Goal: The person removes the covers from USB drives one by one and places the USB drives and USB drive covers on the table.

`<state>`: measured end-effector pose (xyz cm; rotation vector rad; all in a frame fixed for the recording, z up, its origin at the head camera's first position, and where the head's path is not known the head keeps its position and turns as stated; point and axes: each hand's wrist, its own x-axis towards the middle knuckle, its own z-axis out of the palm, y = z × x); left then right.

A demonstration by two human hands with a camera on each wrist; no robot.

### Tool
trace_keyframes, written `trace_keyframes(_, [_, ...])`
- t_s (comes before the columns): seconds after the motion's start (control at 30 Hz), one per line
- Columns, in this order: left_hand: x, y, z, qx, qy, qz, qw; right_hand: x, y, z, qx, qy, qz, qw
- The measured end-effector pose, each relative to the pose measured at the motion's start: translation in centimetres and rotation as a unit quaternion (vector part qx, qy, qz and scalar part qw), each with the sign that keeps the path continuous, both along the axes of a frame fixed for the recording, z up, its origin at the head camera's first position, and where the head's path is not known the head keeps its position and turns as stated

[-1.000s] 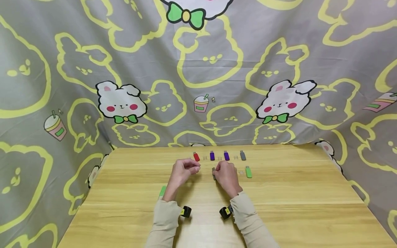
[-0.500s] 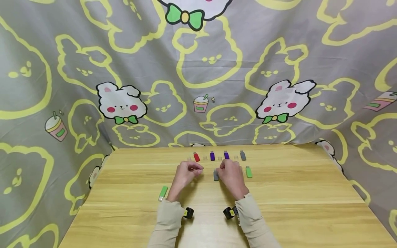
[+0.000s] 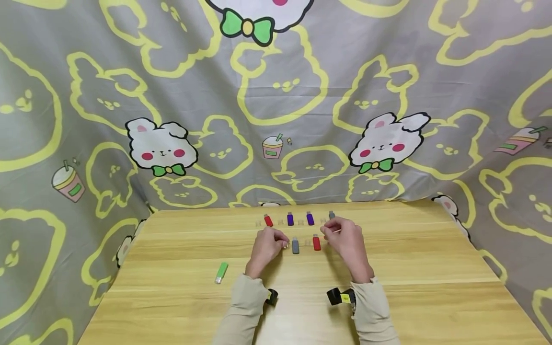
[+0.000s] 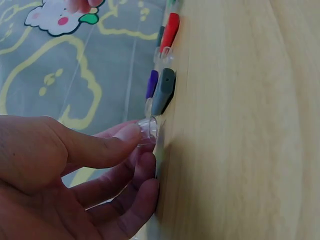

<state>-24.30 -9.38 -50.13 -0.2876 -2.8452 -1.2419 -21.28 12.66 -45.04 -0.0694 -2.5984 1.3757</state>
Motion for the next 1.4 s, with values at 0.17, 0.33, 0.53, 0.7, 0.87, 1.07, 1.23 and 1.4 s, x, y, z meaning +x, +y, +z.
trace_keyframes(0.17, [0.1, 0.3, 0.0, -0.018, -0.014, 0.014, 0.9997, 0.0, 0.9, -0.3, -0.015, -0.012, -0.008, 1.0])
trace_keyframes(0.33, [0.1, 0.5, -0.2, -0.016, -0.016, 0.023, 0.9995, 0.0, 1.4, -0.3, -0.022, -0.018, -0.014, 1.0])
trace_keyframes(0.53, [0.1, 0.3, -0.3, -0.002, -0.006, 0.017, 0.9998, 0.0, 1.4, -0.4, -0.032, -0.029, -0.018, 0.999])
trace_keyframes(0.7, [0.3, -0.8, 0.5, 0.039, -0.01, -0.006, 0.9992, -0.1, 1.1, -0.5, -0.015, -0.014, -0.011, 1.0])
trace_keyframes(0.87, [1.0, -3.0, 2.6, 0.109, -0.009, -0.004, 0.994, -0.1, 0.7, -0.6, 0.004, 0.013, 0.011, 1.0])
trace_keyframes(1.07, [1.6, -6.3, 4.6, 0.221, 0.031, 0.042, 0.9739, -0.2, -0.6, -0.9, 0.005, 0.047, 0.047, 0.998])
trace_keyframes(1.23, [1.4, -9.3, 5.7, 0.293, 0.067, 0.095, 0.9491, -0.4, -2.8, -1.3, 0.0, 0.059, 0.085, 0.995])
trace_keyframes(1.4, [1.1, -12.9, 5.5, 0.341, 0.076, 0.119, 0.9294, -0.3, -5.9, -1.8, 0.01, 0.073, 0.161, 0.984])
